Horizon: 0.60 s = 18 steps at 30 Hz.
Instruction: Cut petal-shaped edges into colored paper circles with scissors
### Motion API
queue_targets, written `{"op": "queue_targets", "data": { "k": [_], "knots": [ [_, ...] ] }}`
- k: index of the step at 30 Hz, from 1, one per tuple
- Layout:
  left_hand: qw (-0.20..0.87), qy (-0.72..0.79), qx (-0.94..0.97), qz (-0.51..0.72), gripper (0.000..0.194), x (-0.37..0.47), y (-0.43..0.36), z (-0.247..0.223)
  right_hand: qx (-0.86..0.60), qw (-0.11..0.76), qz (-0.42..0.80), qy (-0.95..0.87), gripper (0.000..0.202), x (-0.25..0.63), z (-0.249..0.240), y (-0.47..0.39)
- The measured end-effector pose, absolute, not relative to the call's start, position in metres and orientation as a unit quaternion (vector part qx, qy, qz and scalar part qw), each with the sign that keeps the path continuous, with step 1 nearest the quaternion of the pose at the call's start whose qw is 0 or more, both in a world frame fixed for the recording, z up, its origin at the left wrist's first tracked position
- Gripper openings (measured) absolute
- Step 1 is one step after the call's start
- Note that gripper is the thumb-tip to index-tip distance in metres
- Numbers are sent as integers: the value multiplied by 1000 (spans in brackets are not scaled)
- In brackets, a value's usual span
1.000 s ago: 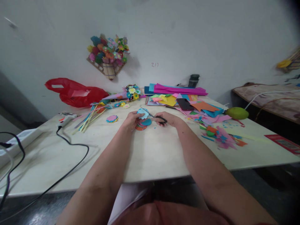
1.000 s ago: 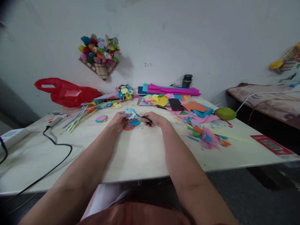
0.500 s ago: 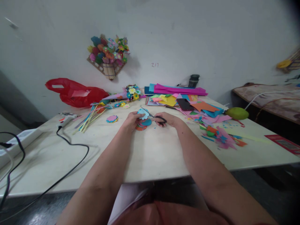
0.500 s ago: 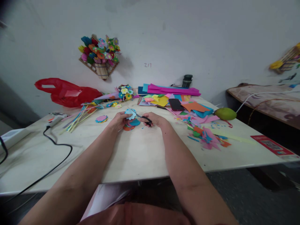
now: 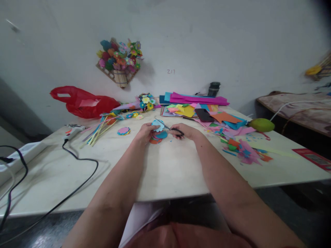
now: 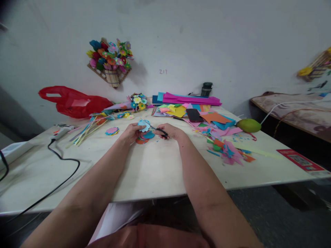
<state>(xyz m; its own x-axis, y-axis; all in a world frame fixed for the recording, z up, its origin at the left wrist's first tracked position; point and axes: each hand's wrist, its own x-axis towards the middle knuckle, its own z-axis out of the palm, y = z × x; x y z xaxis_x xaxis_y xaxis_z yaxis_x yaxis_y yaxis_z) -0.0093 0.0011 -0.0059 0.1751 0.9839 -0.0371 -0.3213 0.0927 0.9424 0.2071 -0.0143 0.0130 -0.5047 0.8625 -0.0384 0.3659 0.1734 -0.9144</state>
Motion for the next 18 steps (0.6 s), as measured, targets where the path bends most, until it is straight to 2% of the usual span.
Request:
{"op": "queue_targets", "data": {
  "k": [18],
  "knots": [
    [638, 373, 427, 521, 14, -8, 2, -8, -428, 268, 480, -717, 21, 207, 13, -15]
  ]
}}
